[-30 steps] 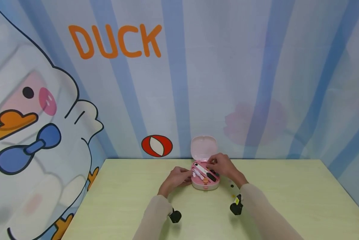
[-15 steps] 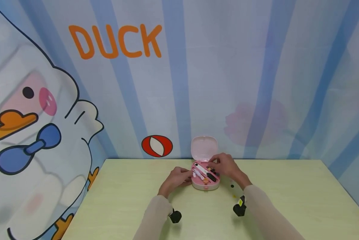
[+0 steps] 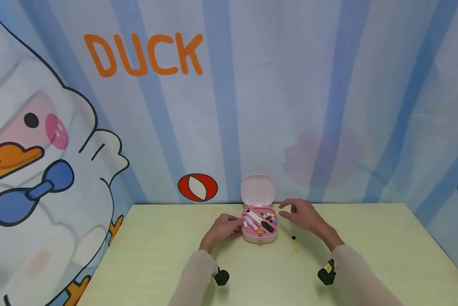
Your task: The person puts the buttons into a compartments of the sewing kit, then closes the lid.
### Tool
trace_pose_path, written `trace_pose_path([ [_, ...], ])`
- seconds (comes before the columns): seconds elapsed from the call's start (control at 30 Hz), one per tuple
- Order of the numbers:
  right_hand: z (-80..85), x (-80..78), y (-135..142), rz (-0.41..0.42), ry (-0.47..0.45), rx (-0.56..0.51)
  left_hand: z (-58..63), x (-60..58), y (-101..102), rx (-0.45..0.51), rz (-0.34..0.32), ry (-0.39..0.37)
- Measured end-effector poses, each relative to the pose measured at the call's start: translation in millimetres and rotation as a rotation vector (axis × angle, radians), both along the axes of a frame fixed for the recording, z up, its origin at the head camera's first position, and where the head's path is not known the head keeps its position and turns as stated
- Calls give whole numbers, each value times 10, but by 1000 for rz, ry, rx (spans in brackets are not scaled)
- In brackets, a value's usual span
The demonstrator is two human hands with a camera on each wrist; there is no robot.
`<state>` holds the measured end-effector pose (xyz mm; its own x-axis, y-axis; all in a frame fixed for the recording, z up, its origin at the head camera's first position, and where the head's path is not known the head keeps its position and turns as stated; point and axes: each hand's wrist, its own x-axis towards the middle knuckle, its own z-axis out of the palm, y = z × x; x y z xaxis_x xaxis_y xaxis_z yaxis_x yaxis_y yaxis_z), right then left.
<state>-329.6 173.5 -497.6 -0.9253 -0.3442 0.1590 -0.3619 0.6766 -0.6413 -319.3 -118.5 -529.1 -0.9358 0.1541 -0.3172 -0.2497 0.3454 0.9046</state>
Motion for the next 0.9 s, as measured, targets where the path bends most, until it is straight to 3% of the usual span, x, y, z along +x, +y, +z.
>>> trace_pose_path([
  [0.2, -88, 123, 215, 25, 44, 15, 9, 8, 11, -13, 10, -7],
  [0.47, -217, 314, 383, 24, -16, 17, -5, -10, 28, -12, 13, -12],
  [0.9, -474, 409, 435, 27, -25, 23, -11, -4, -1, -15, -5, 0],
])
